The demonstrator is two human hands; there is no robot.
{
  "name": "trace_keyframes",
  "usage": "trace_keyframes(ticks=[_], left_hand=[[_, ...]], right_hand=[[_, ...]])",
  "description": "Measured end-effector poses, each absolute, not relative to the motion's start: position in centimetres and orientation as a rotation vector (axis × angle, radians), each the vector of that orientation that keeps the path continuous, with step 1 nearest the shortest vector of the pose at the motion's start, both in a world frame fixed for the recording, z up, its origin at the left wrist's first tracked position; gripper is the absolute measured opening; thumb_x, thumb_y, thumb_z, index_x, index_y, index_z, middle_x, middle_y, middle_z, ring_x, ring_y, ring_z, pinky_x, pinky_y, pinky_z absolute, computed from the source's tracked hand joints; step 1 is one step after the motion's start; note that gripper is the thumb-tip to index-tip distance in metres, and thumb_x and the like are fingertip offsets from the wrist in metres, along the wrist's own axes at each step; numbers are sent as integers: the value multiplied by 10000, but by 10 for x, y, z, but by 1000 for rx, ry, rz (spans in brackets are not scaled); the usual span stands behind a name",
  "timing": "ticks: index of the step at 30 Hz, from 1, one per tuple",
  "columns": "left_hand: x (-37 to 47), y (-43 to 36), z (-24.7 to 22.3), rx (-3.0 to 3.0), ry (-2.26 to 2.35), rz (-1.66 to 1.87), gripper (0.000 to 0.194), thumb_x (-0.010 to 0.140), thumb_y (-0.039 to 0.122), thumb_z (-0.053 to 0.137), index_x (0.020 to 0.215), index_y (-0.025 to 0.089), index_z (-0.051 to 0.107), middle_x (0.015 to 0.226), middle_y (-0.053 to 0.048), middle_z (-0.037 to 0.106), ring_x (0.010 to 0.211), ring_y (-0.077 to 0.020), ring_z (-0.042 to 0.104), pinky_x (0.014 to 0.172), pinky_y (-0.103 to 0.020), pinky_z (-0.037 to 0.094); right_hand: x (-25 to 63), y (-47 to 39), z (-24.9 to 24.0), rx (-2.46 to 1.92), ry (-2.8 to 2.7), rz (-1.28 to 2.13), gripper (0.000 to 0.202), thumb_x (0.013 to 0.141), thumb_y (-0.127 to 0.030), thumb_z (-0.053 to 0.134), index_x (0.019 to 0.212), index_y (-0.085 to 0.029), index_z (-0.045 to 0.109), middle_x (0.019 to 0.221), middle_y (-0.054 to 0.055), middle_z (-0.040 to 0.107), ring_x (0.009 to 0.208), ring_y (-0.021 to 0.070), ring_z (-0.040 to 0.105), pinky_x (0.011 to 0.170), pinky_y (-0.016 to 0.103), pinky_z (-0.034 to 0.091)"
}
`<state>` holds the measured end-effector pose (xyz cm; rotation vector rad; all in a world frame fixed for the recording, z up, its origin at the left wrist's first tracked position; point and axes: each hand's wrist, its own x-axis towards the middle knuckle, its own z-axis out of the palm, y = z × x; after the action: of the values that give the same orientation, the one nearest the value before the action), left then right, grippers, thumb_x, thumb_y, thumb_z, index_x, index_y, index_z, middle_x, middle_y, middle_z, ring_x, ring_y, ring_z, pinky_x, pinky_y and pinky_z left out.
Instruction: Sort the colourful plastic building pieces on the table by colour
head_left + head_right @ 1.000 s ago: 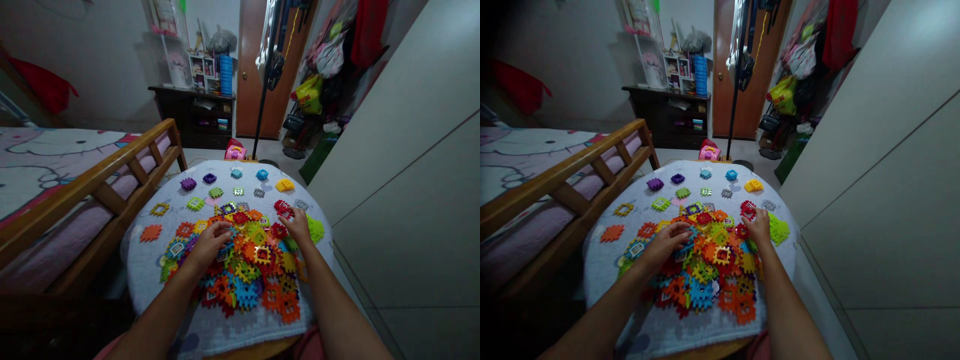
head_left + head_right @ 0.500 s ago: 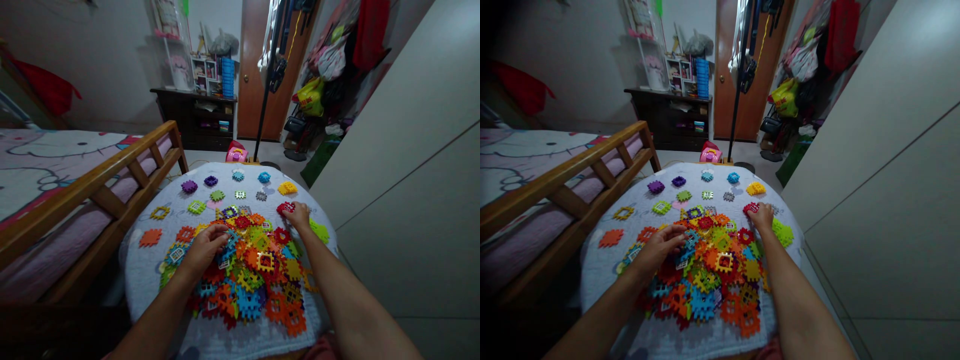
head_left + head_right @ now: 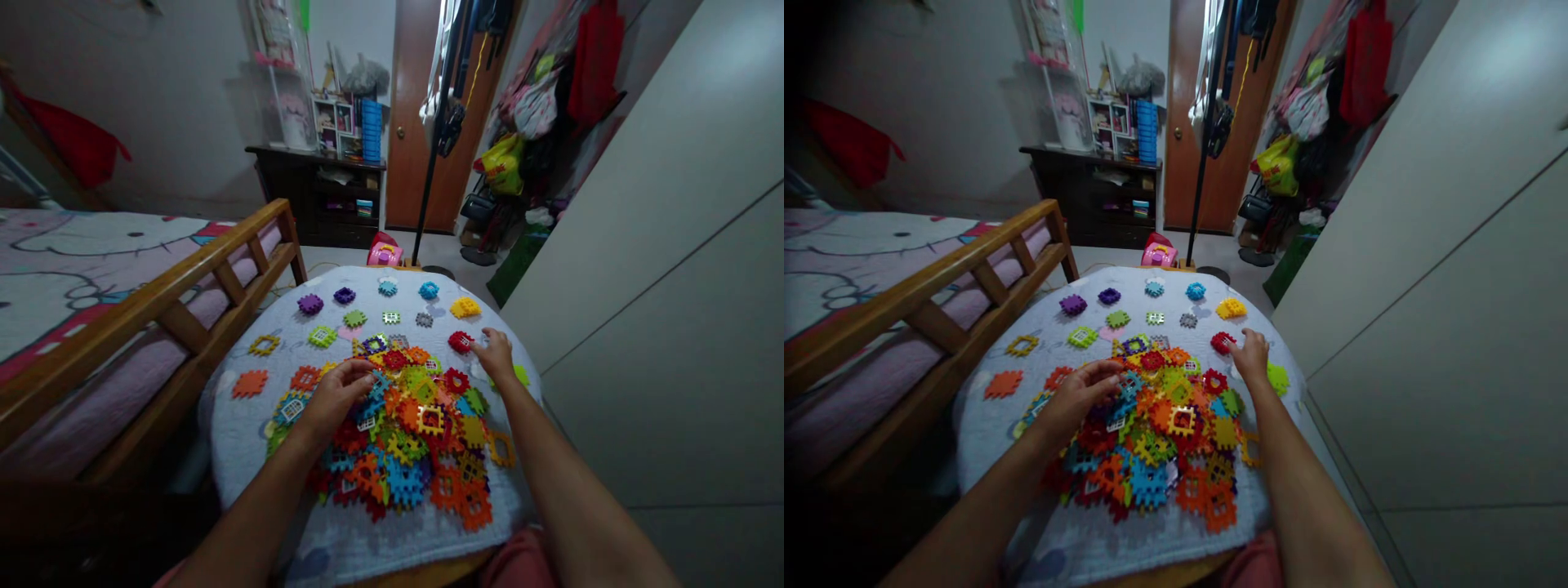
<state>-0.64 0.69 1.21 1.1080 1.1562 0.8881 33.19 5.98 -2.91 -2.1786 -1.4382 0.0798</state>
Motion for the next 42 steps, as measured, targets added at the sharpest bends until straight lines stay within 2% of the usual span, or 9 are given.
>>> trace_keyframes(ticks=[5,9,14,19,25,30,33,38,42], left_hand=[[-13,5,13,1120,1146,908,372,670,405,705,950,175,620,842,-11,648,730,-133,586,621,-234,434],[-18,6,15,1106,1144,911,392,645,406,720,932,164,609,822,-9,646,713,-137,589,625,-245,443],[-23,9,16,1117,1178,915,396,616,404,731,903,157,615,786,-6,642,673,-137,586,608,-251,443],[-26,13,11,1160,1186,906,404,624,422,729,920,168,624,800,-6,652,693,-140,591,626,-256,453],[-22,13,11,1150,1208,889,372,627,399,716,898,164,614,759,4,643,662,-135,586,605,-245,440],[-19,11,9,1185,1207,874,359,651,393,701,917,167,616,770,-6,651,664,-141,585,609,-254,443],[-18,11,6,1193,1196,882,345,654,377,700,919,170,619,783,-5,649,678,-142,586,620,-254,444],[-18,10,8,1199,1185,875,319,658,375,691,894,175,616,739,8,634,650,-135,572,605,-248,434],[-17,8,12,1207,1189,871,333,648,387,688,894,176,613,745,8,635,657,-139,575,615,-254,435]], right_hand=[[322,21,4,-1968,-1241,381,384,740,-363,571,1045,-133,614,1035,113,655,880,218,617,796,334,479],[306,-15,16,-1928,-1387,634,332,738,-359,579,991,-149,627,911,74,677,823,203,626,743,310,482],[286,-45,4,-1995,-1764,823,305,783,-337,551,1014,-150,620,907,80,679,799,202,620,693,291,455],[280,-48,0,-2043,-1989,804,310,781,-307,576,1063,-185,609,1012,77,672,891,206,611,735,274,431],[286,-38,3,-2047,-1997,763,273,783,-301,566,1003,-148,621,1028,111,659,908,226,602,753,292,437],[286,-37,5,-2027,-2031,772,268,775,-294,562,997,-159,630,1041,106,659,927,232,599,788,302,439],[284,-38,7,-2072,-2061,779,384,756,-305,592,1101,-137,610,1141,138,619,1053,262,563,876,323,418],[281,-40,3,-2124,-2081,831,687,726,-360,649,1328,-96,448,1305,177,510,1195,273,480,991,337,361],[280,-39,-1,-2066,-2090,846,645,731,-359,646,1305,-124,470,1285,159,524,1174,270,488,986,349,363]])
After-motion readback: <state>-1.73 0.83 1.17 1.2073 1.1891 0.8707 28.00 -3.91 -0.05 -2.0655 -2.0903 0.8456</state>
